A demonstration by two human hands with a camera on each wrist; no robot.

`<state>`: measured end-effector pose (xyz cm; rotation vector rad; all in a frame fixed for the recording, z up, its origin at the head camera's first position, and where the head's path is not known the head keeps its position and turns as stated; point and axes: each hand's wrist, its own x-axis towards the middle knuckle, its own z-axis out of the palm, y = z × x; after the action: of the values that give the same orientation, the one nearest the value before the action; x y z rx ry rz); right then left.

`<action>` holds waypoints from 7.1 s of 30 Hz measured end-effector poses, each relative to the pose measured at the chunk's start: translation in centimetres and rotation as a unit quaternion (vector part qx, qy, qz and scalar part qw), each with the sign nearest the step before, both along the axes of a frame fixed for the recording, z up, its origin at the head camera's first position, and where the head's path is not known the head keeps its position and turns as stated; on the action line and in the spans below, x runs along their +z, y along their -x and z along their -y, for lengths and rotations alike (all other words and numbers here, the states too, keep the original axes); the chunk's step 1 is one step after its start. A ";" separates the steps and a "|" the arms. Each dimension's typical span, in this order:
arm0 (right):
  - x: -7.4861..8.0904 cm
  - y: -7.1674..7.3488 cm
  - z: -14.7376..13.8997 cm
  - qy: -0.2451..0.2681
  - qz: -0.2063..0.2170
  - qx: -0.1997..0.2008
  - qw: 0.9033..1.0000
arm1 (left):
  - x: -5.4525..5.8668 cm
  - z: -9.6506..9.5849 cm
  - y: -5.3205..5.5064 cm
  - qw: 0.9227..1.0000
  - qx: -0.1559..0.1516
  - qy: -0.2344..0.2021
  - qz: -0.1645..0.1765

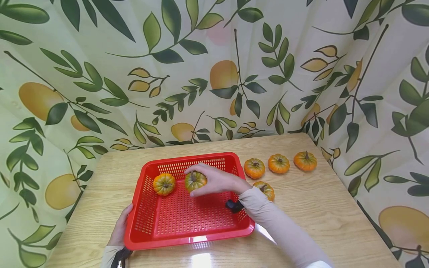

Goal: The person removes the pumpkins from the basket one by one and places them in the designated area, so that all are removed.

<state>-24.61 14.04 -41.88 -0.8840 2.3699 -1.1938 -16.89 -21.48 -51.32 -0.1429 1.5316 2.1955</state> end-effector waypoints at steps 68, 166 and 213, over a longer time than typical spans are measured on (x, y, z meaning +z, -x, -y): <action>2.3 -2.0 -9.5 0.037 -0.019 -0.198 0.979 | 0.3 -0.3 -0.1 1.000 0.013 -0.007 0.013; -1.9 -8.6 -22.9 -0.074 -0.158 -0.355 0.918 | 0.8 0.4 0.8 0.992 -0.096 -0.083 -0.006; -7.4 -7.8 -23.9 -0.079 -0.065 -0.343 0.934 | 0.3 0.0 0.1 0.997 -0.056 -0.052 -0.026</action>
<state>-16.84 37.89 -49.30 -0.0561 2.9503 -1.1572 -16.97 -21.47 -51.03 0.0324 1.4120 2.1999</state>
